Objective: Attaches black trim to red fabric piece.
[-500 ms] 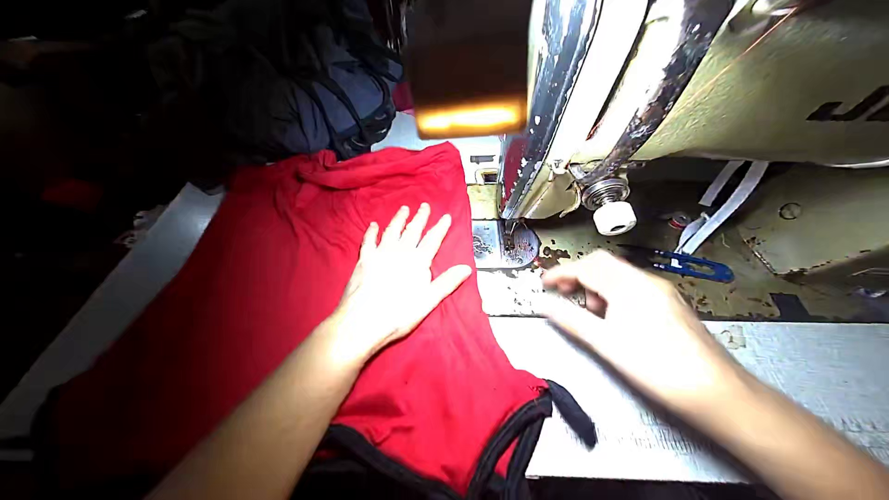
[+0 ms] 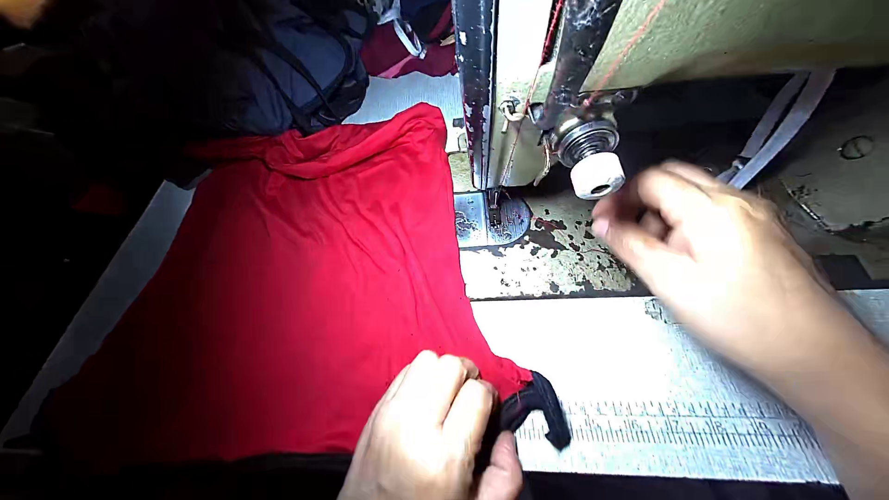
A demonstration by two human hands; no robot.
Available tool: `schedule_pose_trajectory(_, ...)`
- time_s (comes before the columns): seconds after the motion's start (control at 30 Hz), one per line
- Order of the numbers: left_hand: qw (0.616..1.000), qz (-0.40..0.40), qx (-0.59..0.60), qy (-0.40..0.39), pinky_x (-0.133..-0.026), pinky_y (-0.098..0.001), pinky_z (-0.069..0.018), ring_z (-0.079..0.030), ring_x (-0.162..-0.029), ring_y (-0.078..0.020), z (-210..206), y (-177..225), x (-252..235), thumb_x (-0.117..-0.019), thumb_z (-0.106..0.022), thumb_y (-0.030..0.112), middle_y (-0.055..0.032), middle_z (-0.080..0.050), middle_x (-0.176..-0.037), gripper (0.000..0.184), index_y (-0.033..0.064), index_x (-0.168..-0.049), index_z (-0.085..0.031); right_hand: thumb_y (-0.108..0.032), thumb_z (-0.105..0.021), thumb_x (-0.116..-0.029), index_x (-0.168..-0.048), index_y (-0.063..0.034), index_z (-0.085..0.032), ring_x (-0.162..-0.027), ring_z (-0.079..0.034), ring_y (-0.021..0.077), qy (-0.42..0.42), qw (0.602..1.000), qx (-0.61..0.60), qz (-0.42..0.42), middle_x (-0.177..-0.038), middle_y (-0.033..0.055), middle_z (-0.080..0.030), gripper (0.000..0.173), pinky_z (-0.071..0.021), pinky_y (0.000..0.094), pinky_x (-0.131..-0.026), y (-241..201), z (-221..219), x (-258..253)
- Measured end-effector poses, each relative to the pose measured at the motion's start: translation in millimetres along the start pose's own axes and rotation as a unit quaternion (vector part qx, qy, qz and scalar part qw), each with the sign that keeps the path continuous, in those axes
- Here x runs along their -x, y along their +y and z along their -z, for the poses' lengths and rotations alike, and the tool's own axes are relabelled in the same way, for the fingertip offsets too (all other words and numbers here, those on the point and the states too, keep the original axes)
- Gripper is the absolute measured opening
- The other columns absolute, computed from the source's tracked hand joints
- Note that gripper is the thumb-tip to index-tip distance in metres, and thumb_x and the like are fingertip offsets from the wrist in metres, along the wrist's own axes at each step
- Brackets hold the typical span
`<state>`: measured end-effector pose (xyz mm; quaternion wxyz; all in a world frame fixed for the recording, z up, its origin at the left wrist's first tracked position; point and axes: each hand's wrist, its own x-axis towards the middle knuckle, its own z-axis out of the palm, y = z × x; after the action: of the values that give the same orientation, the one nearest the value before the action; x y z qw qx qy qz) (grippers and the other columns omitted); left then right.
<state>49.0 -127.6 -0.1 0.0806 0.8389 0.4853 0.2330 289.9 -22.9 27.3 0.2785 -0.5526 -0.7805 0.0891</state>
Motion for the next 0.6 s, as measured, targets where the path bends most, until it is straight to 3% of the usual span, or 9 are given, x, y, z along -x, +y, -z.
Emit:
schedule_pose_trajectory(0.07,0.998,0.04,0.026,0.035,-0.076,-0.025,-0.0485,-0.062,-0.087,-0.0179,-5.0,3.6,4.6,-0.0922,-0.061,0.021,-0.0102,-0.068,-0.089,0.017,0.0075,-0.086,-0.069,-0.027,-0.066,-0.0907,-0.102,-0.015,-0.069,-0.062,-0.053,0.001,-0.054,0.981,-0.185,-0.001,-0.088,-0.0048,-0.063,0.017,-0.0454,0.0201,-0.051,-21.5,-4.8,30.3)
schedule_pose_trajectory(0.1,0.994,0.065,0.073,0.043,-0.076,-0.0214,-0.0491,-0.062,-0.087,-0.0138,-3.8,4.5,5.0,-0.0923,-0.061,0.017,-0.0097,-0.068,-0.089,0.015,0.0063,-0.086,-0.069,-0.032,-0.071,-0.0887,-0.107,-0.0168,-0.069,-0.06,-0.05,-0.0031,-0.104,0.962,-0.253,0.001,-0.088,-0.0066,-0.063,0.024,-0.0431,0.0152,-0.05,-31.6,-10.6,43.9)
schedule_pose_trajectory(0.2,0.96,0.125,0.244,0.051,-0.072,-0.014,-0.0518,-0.064,-0.085,-0.0028,5.6,6.0,3.8,-0.0933,-0.061,0.008,-0.009,-0.07,-0.094,0.01,0.0004,-0.09,-0.068,-0.025,-0.073,-0.0884,-0.126,-0.0121,-0.067,-0.068,-0.059,0.0092,-0.177,0.944,-0.277,-0.012,-0.108,0.0055,-0.069,0.04,-0.0481,0.0278,-0.054,-60.3,-24.6,68.0)
schedule_pose_trajectory(0.27,0.941,0.153,0.297,0.058,-0.063,-0.0119,-0.0495,-0.061,-0.073,0.0025,13.3,6.5,1.7,-0.0946,-0.059,0.005,-0.0047,-0.069,-0.087,0.009,-0.0005,-0.093,-0.066,-0.014,-0.068,-0.0888,-0.117,-0.0125,-0.07,-0.08,-0.068,0.0057,-0.11,0.951,-0.287,-0.044,-0.105,0.0017,-0.074,0.028,-0.0552,0.0232,-0.064,-68.2,-37.7,74.0)
schedule_pose_trajectory(0.3,0.936,0.167,0.304,0.064,-0.056,-0.0106,-0.0459,-0.056,-0.065,0.0052,16.5,5.8,-0.4,-0.0954,-0.058,0.005,-0.0002,-0.065,-0.079,0.008,0.001,-0.094,-0.065,-0.008,-0.065,-0.0888,-0.111,-0.0107,-0.071,-0.079,-0.066,0.0007,-0.079,0.937,-0.334,-0.062,-0.099,-0.0008,-0.073,0.024,-0.0542,0.0166,-0.066,-68.4,-42.1,74.3)
schedule_pose_trajectory(0.37,0.93,0.178,0.314,0.075,-0.051,-0.0077,-0.0416,-0.05,-0.059,0.0095,21.5,0.0,-4.6,-0.096,-0.055,0.007,0.0081,-0.059,-0.073,0.007,0.006,-0.094,-0.062,0.001,-0.062,-0.0906,-0.105,-0.0073,-0.069,-0.065,-0.06,-0.0055,-0.07,0.879,-0.459,-0.103,-0.092,-0.0037,-0.07,0.018,-0.0502,0.0101,-0.055,-68.4,-40.5,71.4)
schedule_pose_trajectory(0.47,0.913,0.184,0.359,0.05,-0.054,-0.0079,-0.0411,-0.052,-0.065,0.0093,27.3,-10.6,-8.7,-0.0935,-0.058,0.011,0.0123,-0.061,-0.08,0.006,0.0134,-0.099,-0.061,0.004,-0.056,-0.0932,-0.103,-0.0083,-0.067,-0.056,-0.059,-0.003,-0.103,0.808,-0.56,-0.154,-0.088,-0.0059,-0.069,0.019,-0.0521,0.0135,-0.048,-69.1,-32.4,67.9)
schedule_pose_trajectory(0.53,0.897,0.189,0.4,0.021,-0.063,-0.0117,-0.051,-0.063,-0.076,0.0039,29.2,-15.2,-10.2,-0.0888,-0.065,0.012,0.0086,-0.068,-0.092,0.018,0.0131,-0.106,-0.067,0.003,-0.051,-0.0932,-0.103,-0.0098,-0.067,-0.055,-0.058,-0.0029,-0.111,0.792,-0.574,-0.173,-0.08,-0.0077,-0.067,0.022,-0.0499,0.0132,-0.048,-70.2,-32.4,67.0)
schedule_pose_trajectory(0.6,0.894,0.169,0.415,0.024,-0.066,-0.0121,-0.0532,-0.063,-0.079,0.0018,26.8,-17.6,-11.7,-0.0901,-0.069,0.014,0.0055,-0.068,-0.093,0.013,0.011,-0.102,-0.074,0.0,-0.05,-0.0928,-0.101,-0.0106,-0.068,-0.055,-0.055,-0.0041,-0.102,0.798,-0.568,-0.173,-0.076,-0.0088,-0.064,0.023,-0.0469,0.0119,-0.048,-71.1,-35.5,67.1)
